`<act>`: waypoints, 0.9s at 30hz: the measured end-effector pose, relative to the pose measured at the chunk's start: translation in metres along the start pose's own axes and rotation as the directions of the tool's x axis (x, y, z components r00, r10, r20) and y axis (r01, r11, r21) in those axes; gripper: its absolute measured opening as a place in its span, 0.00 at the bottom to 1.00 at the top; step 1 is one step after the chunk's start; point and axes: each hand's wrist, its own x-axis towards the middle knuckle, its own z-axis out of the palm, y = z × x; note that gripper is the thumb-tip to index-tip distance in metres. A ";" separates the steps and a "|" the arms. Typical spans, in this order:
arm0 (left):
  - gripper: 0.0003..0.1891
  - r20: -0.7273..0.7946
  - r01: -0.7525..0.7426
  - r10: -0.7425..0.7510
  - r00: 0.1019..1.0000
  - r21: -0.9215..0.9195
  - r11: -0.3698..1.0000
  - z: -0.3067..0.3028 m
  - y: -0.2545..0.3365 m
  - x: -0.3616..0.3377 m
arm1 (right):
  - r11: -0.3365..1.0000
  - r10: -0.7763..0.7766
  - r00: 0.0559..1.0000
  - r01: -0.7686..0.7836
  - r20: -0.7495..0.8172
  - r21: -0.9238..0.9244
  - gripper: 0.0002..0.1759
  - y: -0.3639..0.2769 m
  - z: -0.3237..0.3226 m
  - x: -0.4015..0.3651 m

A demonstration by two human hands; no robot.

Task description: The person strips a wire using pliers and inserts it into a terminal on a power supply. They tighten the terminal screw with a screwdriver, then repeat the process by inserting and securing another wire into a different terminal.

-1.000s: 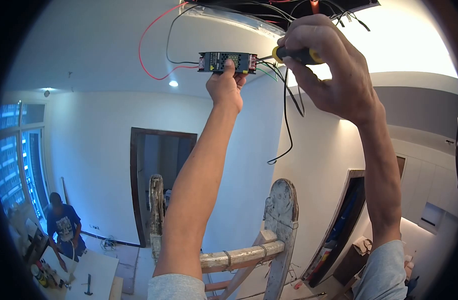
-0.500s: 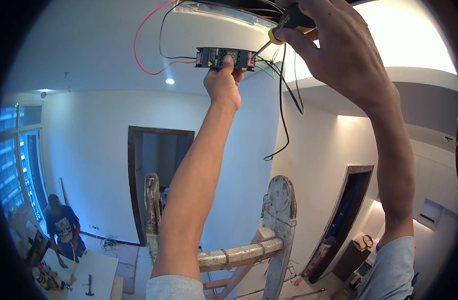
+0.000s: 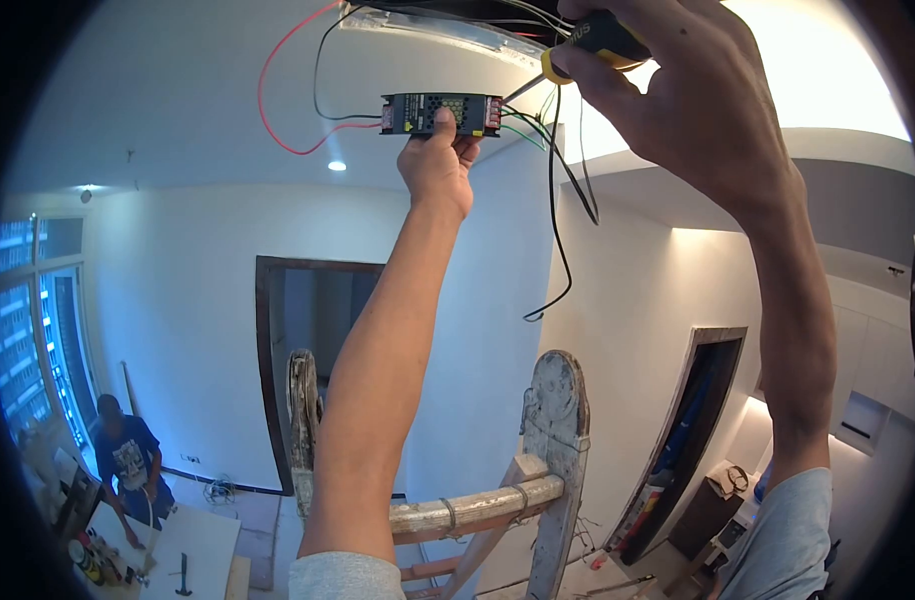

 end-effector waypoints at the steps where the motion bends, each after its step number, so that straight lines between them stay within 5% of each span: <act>1: 0.14 -0.009 0.004 -0.004 1.000 0.004 1.000 0.000 0.000 0.001 | 1.000 0.001 1.000 -0.001 0.003 0.000 0.15 0.004 0.003 0.000; 3: 0.15 -0.015 0.005 -0.005 1.000 0.009 1.000 0.002 0.000 0.000 | 0.989 -0.035 0.999 0.039 -0.033 0.144 0.15 0.013 0.008 -0.002; 10: 0.12 -0.024 -0.009 0.009 1.000 0.011 1.000 0.004 0.000 -0.001 | 0.999 -0.015 1.000 0.015 0.022 0.030 0.14 0.004 0.002 -0.001; 12: 0.12 -0.027 -0.007 0.007 1.000 0.014 1.000 0.004 0.001 -0.002 | 0.979 -0.061 0.997 0.070 -0.052 0.193 0.15 0.018 0.013 -0.004; 27: 0.12 -0.020 -0.021 0.022 1.000 0.019 1.000 0.001 0.001 0.003 | 0.986 0.026 0.988 -0.001 -0.151 0.164 0.16 0.012 0.017 -0.005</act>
